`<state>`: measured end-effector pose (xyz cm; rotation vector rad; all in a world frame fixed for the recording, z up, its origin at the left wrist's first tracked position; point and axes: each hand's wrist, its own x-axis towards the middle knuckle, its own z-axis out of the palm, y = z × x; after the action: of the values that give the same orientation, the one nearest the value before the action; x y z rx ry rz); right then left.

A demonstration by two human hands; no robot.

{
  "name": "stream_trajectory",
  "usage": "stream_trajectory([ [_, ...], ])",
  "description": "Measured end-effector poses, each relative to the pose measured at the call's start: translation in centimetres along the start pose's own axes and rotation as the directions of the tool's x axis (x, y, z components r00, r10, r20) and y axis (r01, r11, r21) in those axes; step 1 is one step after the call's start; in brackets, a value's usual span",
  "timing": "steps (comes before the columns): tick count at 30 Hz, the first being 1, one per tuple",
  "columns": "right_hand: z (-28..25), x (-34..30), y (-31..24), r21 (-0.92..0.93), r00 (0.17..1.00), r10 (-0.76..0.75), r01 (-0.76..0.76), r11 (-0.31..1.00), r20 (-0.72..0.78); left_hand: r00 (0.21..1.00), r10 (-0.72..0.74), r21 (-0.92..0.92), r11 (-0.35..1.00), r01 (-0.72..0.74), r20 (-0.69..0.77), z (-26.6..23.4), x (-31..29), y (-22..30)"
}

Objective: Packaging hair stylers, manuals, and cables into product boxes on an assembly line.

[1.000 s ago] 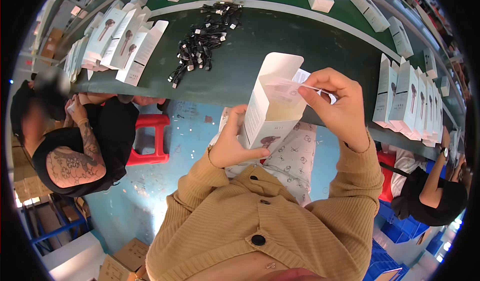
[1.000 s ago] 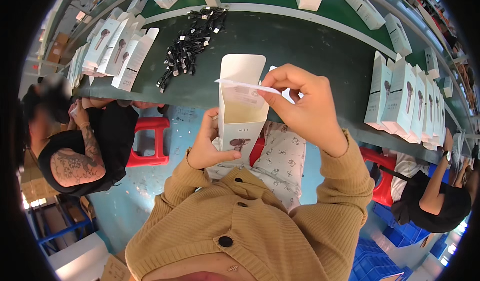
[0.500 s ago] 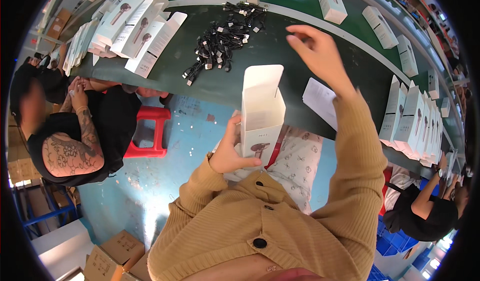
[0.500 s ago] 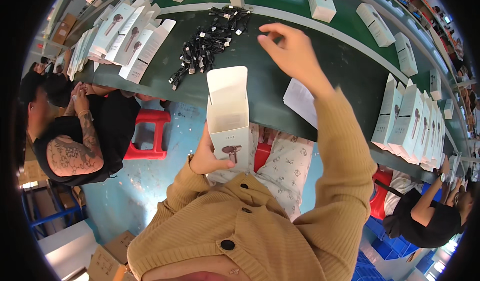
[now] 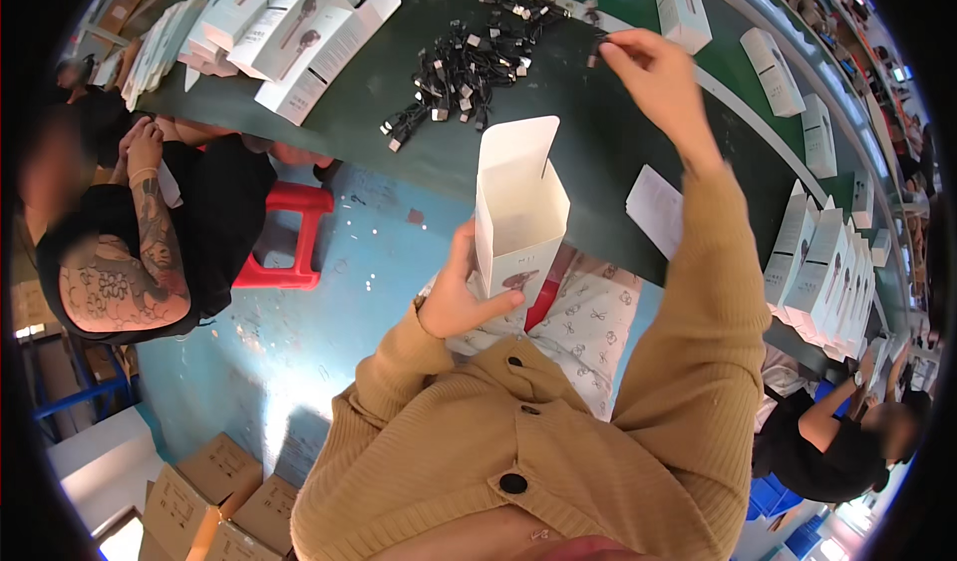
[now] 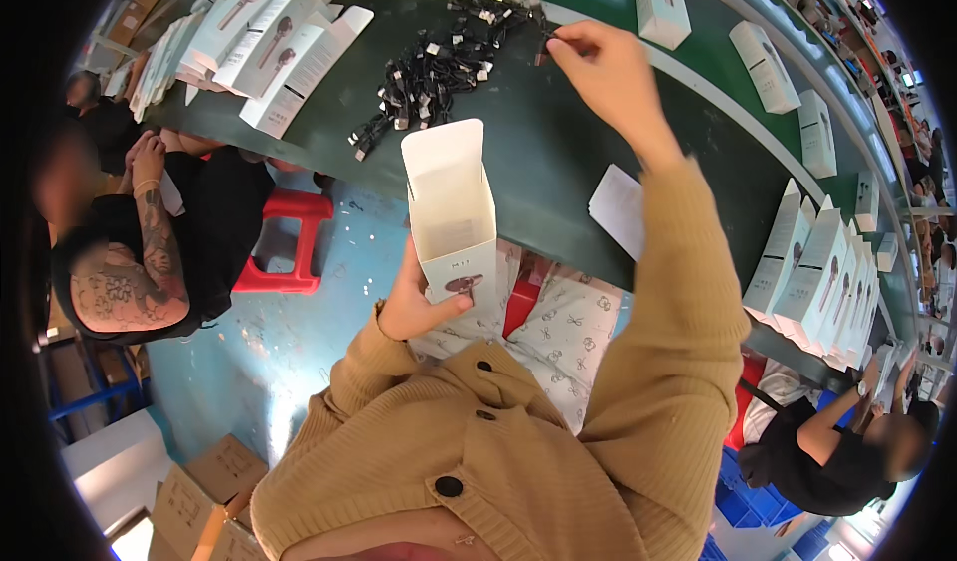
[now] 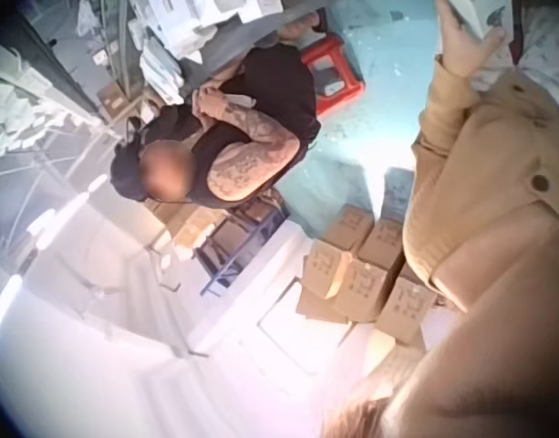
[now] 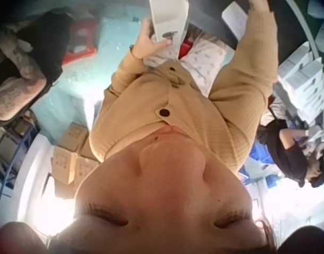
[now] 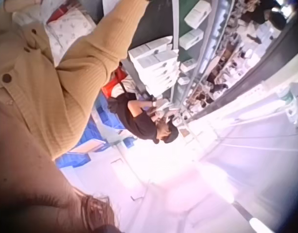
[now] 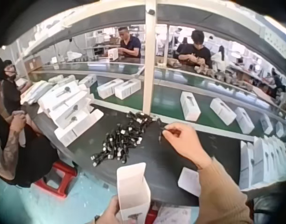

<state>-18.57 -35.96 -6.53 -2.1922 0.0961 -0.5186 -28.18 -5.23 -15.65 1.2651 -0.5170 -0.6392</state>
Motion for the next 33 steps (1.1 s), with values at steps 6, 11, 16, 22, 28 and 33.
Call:
stream_trajectory([
  [6,-4.0,-10.9,-9.9,-0.044,0.895,-0.44,0.444,0.895,0.073,0.998,-0.045,0.056,0.997,0.043,0.037,1.2,0.7,-0.6],
  [11,-6.4,-14.6,-11.8,-0.247,0.867,-0.253,0.382,0.89,0.429,0.996,-0.032,0.083,0.996,0.025,0.087,3.3,1.1,-0.3],
  [16,-8.8,-18.5,-10.6,-0.127,0.953,-0.191,0.225,0.966,0.233,0.987,-0.066,0.064,0.996,0.057,0.144,5.4,1.3,0.2],
  [22,-6.7,-23.8,-9.0,-0.113,0.996,-0.022,0.031,0.993,0.084,0.945,-0.091,-0.281,0.942,0.183,0.313,12.5,3.2,2.1],
  [28,-11.4,-23.9,-9.4,-0.2,0.981,0.149,-0.172,0.965,-0.126,0.823,0.091,-0.354,0.925,0.138,0.561,16.1,5.0,3.2],
  [33,-15.9,-21.4,-4.8,-0.493,0.914,0.227,-0.376,0.785,-0.336,0.858,-0.015,-0.199,0.97,0.136,0.513,14.4,5.2,2.4],
])
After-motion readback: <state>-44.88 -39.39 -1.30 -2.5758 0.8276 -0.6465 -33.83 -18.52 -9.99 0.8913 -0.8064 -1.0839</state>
